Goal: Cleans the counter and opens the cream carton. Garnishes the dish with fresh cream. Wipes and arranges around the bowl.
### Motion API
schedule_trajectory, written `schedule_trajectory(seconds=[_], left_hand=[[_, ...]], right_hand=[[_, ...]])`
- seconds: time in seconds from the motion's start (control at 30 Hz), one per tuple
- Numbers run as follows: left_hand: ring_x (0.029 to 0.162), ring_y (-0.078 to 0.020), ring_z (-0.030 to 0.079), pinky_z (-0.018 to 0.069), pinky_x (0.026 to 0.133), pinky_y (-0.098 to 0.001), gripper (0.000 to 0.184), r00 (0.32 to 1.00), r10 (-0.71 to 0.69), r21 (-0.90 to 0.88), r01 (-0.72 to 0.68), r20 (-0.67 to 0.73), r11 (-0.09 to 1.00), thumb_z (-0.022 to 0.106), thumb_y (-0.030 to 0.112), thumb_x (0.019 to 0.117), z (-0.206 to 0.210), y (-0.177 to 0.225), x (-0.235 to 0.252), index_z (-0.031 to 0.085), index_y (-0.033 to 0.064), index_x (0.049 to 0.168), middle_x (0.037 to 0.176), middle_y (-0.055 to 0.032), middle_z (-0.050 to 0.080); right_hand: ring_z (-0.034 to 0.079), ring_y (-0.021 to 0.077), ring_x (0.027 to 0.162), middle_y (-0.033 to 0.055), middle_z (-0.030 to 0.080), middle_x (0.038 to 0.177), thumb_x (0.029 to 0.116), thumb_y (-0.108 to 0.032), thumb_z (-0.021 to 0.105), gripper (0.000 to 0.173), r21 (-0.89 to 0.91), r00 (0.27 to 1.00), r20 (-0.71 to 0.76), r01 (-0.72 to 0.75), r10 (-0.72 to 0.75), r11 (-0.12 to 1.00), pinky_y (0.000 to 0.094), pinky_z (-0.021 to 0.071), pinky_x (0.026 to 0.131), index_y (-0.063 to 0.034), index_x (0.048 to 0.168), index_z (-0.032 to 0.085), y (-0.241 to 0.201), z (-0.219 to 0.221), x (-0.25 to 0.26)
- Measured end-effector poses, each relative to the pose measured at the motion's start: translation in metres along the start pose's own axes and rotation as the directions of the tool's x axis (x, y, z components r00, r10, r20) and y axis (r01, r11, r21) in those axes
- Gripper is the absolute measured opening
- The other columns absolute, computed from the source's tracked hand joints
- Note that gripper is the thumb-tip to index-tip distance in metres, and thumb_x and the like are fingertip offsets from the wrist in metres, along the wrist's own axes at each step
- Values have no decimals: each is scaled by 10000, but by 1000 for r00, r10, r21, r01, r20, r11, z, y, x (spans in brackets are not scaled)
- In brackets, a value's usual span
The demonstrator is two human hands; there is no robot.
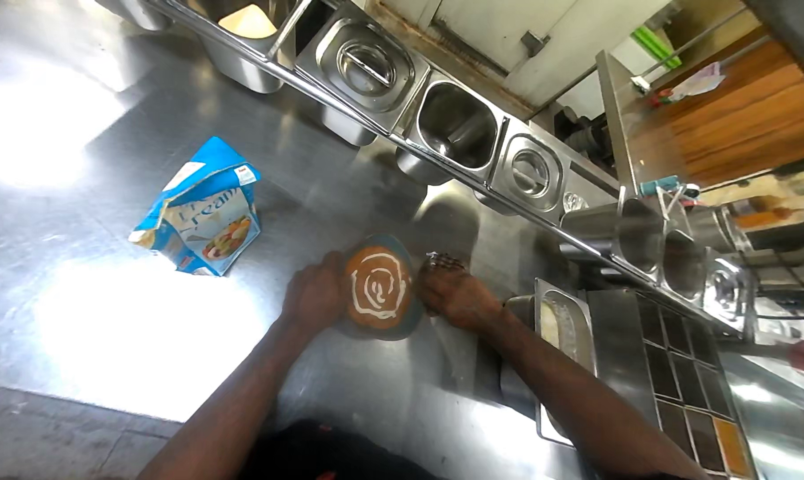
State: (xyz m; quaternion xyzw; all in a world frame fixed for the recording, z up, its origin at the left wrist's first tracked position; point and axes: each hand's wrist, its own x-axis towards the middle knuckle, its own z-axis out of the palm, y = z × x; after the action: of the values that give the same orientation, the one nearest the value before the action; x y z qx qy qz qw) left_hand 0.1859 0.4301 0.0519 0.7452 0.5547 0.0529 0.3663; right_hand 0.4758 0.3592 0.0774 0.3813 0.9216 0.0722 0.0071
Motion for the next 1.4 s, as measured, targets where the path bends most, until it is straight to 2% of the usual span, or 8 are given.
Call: schedule_trajectory(seconds=[0.57, 0.63, 0.7, 0.77, 0.87, 1.03, 1.27, 1.4], left_hand=[[894, -397, 714, 560, 784, -572, 401, 999, -41, -2, 41, -9, 999, 509, 280, 1048, -1, 7, -4, 578, 70, 1383, 910, -189, 723], [905, -407, 710, 555, 797, -577, 406, 999, -35, 0, 35, -12, 999, 513, 271, 1053, 0, 5, -7, 567, 56, 1393, 925, -200, 719], [881, -403, 711, 557, 778, -588, 398, 999, 2, -5, -2, -38, 1000, 494, 258, 1051, 2, 0, -11, 566, 50, 1383, 912, -196, 718], [878, -399, 705, 551, 785, -600, 399, 999, 21, -46, -23, -41, 999, 488, 248, 1048, 1, -3, -14, 568, 48, 1383, 913, -195, 714], [896, -381, 702, 546, 826, -592, 430, 999, 29, -123, -32, -27, 992, 475, 274, 1056, 2, -11, -18, 564, 53, 1414, 937, -189, 717], [781, -292, 723, 599, 754, -535, 392, 999, -34, -247, 37, 19, 968, 481, 268, 1069, 7, -17, -23, 558, 104, 1417, 913, -150, 723], [642, -187, 715, 635, 645, -415, 380, 998, -58, -374, 68, 39, 925, 447, 257, 1094, 10, -20, -33, 535, 118, 1436, 837, -99, 721], [622, -179, 711, 633, 612, -393, 427, 998, -52, -415, 55, 17, 908, 463, 256, 1095, 11, -24, -38, 462, 116, 1499, 824, -92, 721]], right_hand=[[707, 224, 931, 54, 708, 1056, 915, -78, 669, 179, 172, 973, 143, -203, 180, 964, 407, 614, 737, -149, 1060, 747, -29, -13, -2], [696, 201, 962, 65, 702, 1105, 967, -46, 615, 211, 457, 858, 363, -503, 362, 733, 422, 597, 815, -110, 1115, 751, -31, -27, 2], [654, 148, 845, 62, 694, 1056, 1041, -76, 517, 236, 718, 672, 500, -674, 546, 174, 342, 567, 757, -59, 1178, 708, -23, -34, -6], [522, 84, 639, 26, 634, 901, 1030, -106, 510, 216, 796, 469, 558, -537, 684, -281, 244, 449, 555, -80, 1167, 675, -13, -34, -16], [460, 32, 540, -7, 595, 848, 1043, -109, 479, 224, 809, 298, 584, -286, 755, -514, 180, 410, 463, -120, 1198, 639, 0, -37, -29], [505, 44, 548, 28, 633, 904, 1066, -123, 449, 220, 842, 231, 539, -136, 810, -522, 181, 443, 471, -104, 1183, 634, 8, -39, -50], [648, 194, 748, 107, 670, 902, 1042, -201, 591, 186, 770, 121, 325, -609, 938, -189, 379, 548, 673, -39, 1129, 566, 7, -19, -67], [593, 460, 1167, 270, 565, 1324, 956, -182, 681, 479, 437, 56, 11, -898, 998, 45, 640, 506, 934, -28, 1384, 530, -7, -30, -75]])
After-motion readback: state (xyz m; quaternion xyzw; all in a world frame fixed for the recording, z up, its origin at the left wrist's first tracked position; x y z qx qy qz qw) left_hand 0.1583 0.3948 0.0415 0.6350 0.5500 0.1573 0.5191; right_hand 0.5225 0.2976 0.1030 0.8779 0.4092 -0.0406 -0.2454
